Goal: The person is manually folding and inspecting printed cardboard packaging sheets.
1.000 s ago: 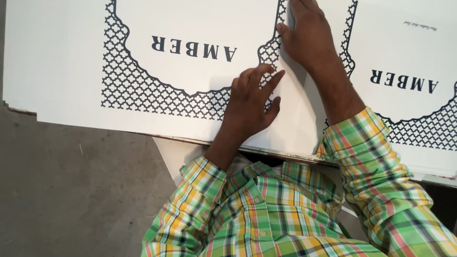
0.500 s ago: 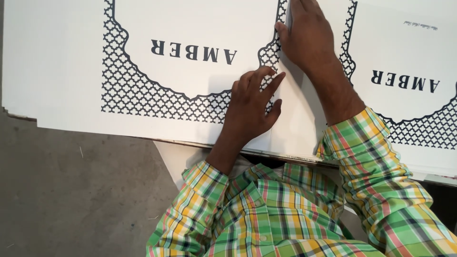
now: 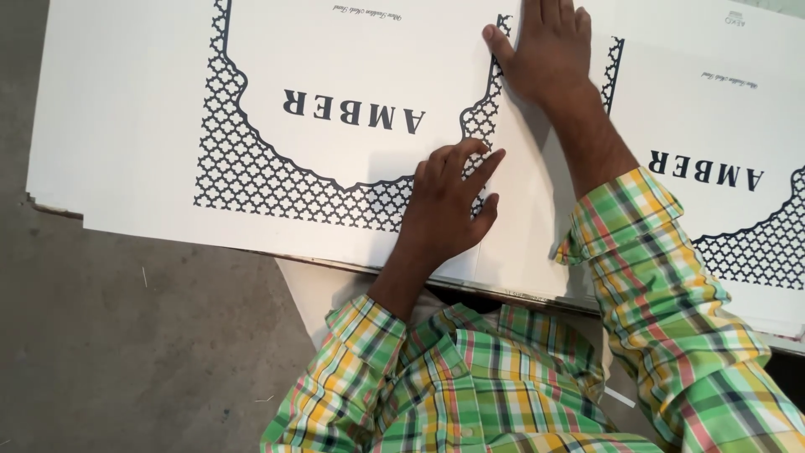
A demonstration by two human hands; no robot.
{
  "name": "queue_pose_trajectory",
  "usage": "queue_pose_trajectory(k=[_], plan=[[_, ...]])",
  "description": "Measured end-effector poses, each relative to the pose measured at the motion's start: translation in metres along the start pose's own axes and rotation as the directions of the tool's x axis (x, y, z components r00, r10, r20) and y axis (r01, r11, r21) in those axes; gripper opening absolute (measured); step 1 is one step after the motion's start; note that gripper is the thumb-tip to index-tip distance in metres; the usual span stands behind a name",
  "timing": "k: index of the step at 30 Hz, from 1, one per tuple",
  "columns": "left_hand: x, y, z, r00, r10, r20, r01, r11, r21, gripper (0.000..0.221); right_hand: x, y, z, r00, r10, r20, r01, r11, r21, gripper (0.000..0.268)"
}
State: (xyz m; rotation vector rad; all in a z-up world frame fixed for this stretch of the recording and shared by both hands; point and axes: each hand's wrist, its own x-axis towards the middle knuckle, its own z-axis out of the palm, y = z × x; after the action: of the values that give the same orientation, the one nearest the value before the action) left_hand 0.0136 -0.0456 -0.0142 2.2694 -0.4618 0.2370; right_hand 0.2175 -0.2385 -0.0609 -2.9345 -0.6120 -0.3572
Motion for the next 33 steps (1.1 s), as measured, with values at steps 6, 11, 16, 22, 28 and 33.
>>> queue_pose_trajectory(k=[6, 11, 16, 22, 28, 33], plan=[[0.0, 0.001, 0.0, 0.999, 0.016, -0.031, -0.016, 1.0, -0.003, 0.057, -0.001, -0.001, 0.005, 0.993, 0.089, 0.08, -0.091, 0.996, 0.017, 0.072], [0.001, 0.001, 0.0, 1.0, 0.008, -0.018, -0.008, 1.0, -0.008, 0.057, 0.0, 0.005, 0.018, 0.992, 0.108, 0.064, -0.108, 0.994, -0.006, 0.082], [-0.001, 0.002, -0.001, 1.0, 0.011, -0.018, -0.011, 1.0, 0.01, 0.056, 0.005, 0.01, 0.029, 0.994, 0.109, 0.027, -0.107, 0.992, -0.068, 0.087], [0.0, 0.003, -0.002, 1.0, 0.016, -0.023, -0.016, 1.0, 0.004, 0.056, 0.018, 0.002, 0.013, 0.991, 0.127, 0.034, -0.122, 0.987, -0.106, 0.077], [0.002, 0.002, -0.003, 1.0, 0.007, -0.015, -0.007, 1.0, 0.006, 0.056, 0.021, 0.004, 0.012, 0.993, 0.111, -0.046, -0.114, 0.99, -0.086, 0.073], [0.001, 0.003, -0.003, 1.0, 0.008, -0.014, -0.008, 1.0, 0.002, 0.056, 0.029, 0.012, 0.017, 0.994, 0.073, -0.076, -0.075, 0.997, -0.019, 0.074]])
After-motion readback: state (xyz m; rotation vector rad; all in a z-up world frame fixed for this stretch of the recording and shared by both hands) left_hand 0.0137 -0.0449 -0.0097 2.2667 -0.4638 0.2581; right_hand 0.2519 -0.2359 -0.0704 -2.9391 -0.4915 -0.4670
